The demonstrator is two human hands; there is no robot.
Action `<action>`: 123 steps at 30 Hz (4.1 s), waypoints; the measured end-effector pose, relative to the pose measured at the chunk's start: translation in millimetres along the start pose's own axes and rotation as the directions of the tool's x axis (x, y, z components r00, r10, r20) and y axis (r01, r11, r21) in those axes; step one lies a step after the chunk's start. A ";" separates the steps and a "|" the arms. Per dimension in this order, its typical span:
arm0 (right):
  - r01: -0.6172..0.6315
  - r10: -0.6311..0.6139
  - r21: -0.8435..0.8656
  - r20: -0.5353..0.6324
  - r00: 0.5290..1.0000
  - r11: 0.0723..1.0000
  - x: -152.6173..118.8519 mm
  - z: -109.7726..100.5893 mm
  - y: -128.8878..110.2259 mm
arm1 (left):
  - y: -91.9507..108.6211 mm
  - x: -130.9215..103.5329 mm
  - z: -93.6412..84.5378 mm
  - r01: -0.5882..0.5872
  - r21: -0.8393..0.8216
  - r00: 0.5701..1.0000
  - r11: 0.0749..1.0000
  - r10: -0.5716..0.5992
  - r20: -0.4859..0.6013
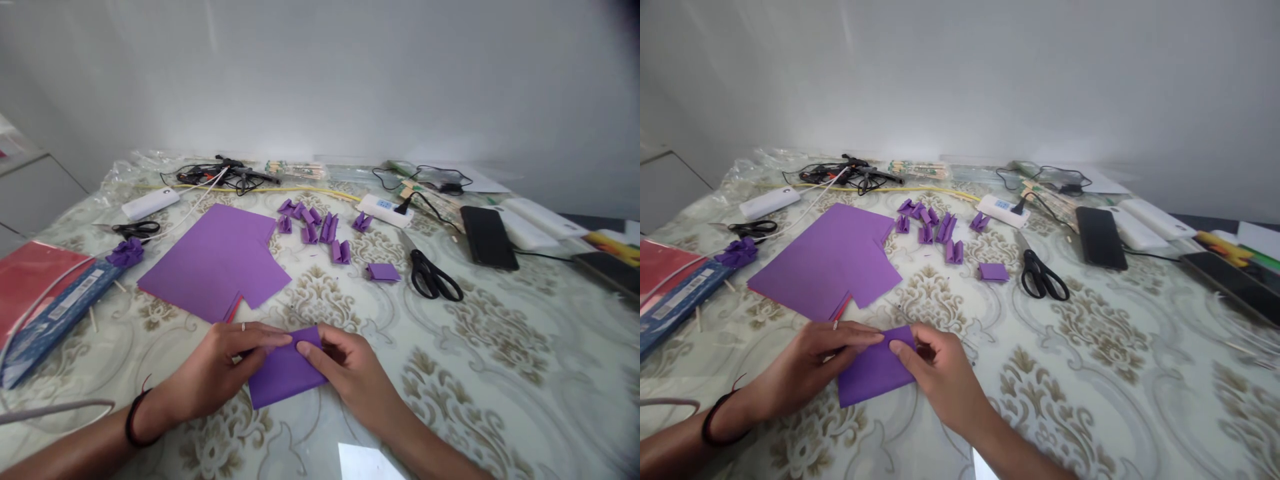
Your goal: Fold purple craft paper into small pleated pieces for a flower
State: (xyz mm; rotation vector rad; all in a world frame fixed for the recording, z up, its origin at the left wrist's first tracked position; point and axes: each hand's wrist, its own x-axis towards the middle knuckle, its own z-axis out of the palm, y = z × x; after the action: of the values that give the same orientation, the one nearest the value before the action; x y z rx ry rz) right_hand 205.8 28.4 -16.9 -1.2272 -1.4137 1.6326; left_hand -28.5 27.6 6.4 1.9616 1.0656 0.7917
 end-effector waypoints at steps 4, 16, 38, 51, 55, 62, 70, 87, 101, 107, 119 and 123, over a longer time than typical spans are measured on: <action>0.011 -0.011 0.016 -0.002 1.000 1.000 -0.1 0.5 -1.1 | -1.5 -0.7 0.1 -0.066 -0.009 0.998 0.998 0.066 0.000; 0.005 -0.005 0.006 -0.024 1.000 1.000 4.1 -0.8 -3.8 | -12.9 -5.7 1.5 -0.086 0.097 0.971 0.992 0.106 -0.215; 0.011 -0.017 0.265 0.020 1.000 0.964 6.1 0.3 6.3 | -8.8 -1.8 4.2 -0.057 0.082 0.933 0.995 0.083 -0.349; 0.005 -0.027 0.268 0.081 0.996 0.963 1.8 5.0 0.9 | -10.2 -3.3 3.0 -0.106 0.113 0.936 0.988 0.138 -0.323; -0.045 0.015 0.259 0.116 0.993 0.965 2.0 6.5 3.9 | -12.2 -5.0 4.0 -0.110 0.106 0.942 0.988 0.138 -0.307; -0.070 0.053 0.194 0.088 0.995 0.979 0.7 7.2 4.1 | -11.5 -3.9 7.4 -0.094 0.080 0.940 0.992 0.115 -0.322; -0.129 0.113 0.136 0.117 0.987 0.982 -0.3 11.9 3.7 | -9.7 -3.0 10.1 -0.131 0.052 0.937 0.990 0.141 -0.321; -0.159 0.127 0.157 0.196 0.972 0.975 -6.4 18.1 1.6 | -12.5 -6.3 11.2 -0.135 0.064 0.954 0.989 0.148 -0.262; 0.091 -0.093 -0.076 -0.017 0.996 0.993 1.1 -5.1 -7.2 | -4.4 1.5 9.2 0.373 -0.651 0.916 0.661 -0.373 0.147; 0.111 -0.110 -0.066 0.021 0.994 0.992 -1.4 -4.7 -6.6 | -7.0 3.8 5.0 0.438 -0.421 0.899 0.794 -0.390 0.198; 0.106 -0.104 -0.095 0.025 0.994 0.990 -0.9 -4.9 -7.0 | -6.9 5.1 1.1 0.397 -0.434 0.918 0.809 -0.351 0.186; 0.114 -0.085 -0.213 0.141 0.986 0.970 -1.1 -4.7 -10.5 | -4.9 5.5 -1.6 0.367 -0.387 0.930 0.846 -0.344 0.132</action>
State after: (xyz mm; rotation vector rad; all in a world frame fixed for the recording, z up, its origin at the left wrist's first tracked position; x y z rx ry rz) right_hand 209.4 31.4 -6.3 -1.1650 -1.7491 1.5436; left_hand -29.3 34.7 4.0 1.3741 1.0875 0.6790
